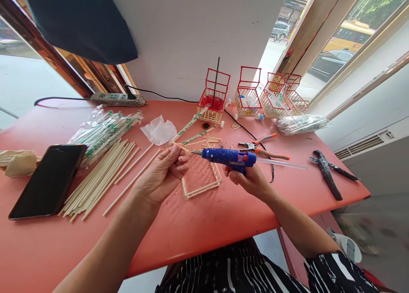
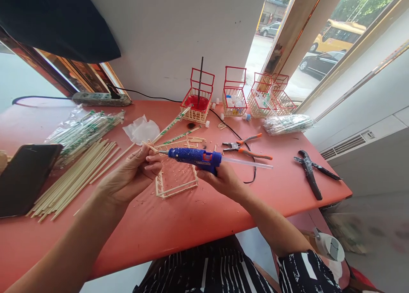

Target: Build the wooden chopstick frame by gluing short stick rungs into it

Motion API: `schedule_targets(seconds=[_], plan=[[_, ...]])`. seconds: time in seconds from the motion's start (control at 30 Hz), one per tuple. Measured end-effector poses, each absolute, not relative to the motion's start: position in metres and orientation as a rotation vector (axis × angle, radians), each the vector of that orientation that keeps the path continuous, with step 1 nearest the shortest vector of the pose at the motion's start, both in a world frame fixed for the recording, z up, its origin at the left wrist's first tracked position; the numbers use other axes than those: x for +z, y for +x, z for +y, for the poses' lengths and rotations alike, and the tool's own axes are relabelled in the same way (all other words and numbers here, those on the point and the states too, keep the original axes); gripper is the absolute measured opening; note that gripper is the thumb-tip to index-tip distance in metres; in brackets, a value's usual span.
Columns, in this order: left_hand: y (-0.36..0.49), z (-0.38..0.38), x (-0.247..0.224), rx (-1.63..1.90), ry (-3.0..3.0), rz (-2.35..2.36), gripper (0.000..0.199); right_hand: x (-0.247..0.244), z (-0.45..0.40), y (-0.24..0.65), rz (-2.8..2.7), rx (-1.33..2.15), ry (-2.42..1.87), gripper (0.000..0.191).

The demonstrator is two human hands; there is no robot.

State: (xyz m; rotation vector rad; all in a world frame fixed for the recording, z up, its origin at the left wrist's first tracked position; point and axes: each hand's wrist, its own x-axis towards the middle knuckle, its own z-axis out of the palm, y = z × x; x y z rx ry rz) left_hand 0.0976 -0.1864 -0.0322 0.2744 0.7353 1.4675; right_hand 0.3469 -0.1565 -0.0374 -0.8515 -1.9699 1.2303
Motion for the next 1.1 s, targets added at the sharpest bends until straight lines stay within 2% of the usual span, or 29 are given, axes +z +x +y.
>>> schedule_targets(seconds=[0.3,0.6,0.8,0.93,1.1], plan=[[0.104,-0.188,-0.023,1.476,0.151,0.731,0.033,-0.037,-0.157,0.348,-1.997,1.245,-0.887,0.049],[0.107,-0.19,-0.015,1.495,0.089,0.765,0.027,-0.037,-0.154,0.348,-2.039,1.193,-0.861,0.038],[0.107,-0.188,-0.018,1.504,0.108,0.777,0.026,-0.035,-0.155,0.347,-2.039,1.219,-0.855,0.041],[0.105,-0.188,-0.021,1.496,0.141,0.763,0.031,-0.035,-0.154,0.347,-2.051,1.22,-0.84,0.043],[0.103,-0.188,-0.025,1.495,0.193,0.714,0.045,-0.033,-0.155,0.347,-2.055,1.189,-0.84,0.035]])
